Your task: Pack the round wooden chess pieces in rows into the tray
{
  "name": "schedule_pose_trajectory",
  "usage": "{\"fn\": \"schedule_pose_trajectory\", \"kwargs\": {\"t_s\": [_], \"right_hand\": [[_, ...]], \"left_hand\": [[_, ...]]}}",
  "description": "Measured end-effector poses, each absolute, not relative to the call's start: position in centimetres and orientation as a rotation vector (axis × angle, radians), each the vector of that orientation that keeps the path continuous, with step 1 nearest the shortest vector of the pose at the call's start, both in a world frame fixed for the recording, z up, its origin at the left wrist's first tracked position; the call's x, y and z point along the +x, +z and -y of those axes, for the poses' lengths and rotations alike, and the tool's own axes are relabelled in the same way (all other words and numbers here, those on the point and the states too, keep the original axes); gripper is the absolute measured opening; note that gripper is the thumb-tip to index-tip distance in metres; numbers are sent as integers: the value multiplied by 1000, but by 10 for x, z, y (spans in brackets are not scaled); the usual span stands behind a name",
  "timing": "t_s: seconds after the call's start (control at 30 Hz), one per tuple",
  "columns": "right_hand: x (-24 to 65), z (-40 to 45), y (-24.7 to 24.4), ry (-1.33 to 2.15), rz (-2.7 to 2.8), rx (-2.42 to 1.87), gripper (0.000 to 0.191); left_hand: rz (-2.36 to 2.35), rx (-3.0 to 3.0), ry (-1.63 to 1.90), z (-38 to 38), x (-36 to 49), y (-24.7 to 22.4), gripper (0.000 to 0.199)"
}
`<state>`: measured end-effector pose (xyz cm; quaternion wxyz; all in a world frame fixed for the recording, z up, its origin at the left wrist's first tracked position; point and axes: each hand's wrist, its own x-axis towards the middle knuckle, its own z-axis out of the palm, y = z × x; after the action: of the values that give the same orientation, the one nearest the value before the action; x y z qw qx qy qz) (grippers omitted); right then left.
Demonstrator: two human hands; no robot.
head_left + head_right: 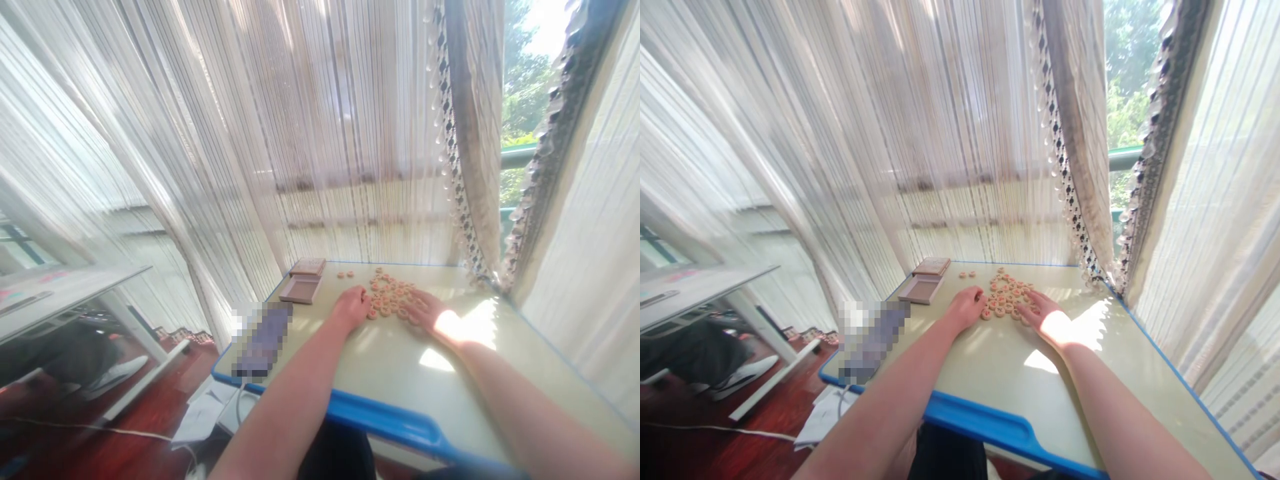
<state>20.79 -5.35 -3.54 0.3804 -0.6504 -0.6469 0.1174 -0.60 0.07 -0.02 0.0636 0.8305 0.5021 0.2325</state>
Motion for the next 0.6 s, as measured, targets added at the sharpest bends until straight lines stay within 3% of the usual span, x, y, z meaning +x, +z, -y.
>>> {"fn": "schedule_pose_trajectory", "kwargs": {"t_s": [0.3, 0.6], "right_hand": [[196, 47, -50, 194, 1541, -1687, 61], [202, 41, -77, 128, 1720, -1771, 51]], "left_hand": [[-1407, 2545, 661, -3, -5, 2, 25], [-1444, 2495, 694, -5, -4, -2, 26]]}}
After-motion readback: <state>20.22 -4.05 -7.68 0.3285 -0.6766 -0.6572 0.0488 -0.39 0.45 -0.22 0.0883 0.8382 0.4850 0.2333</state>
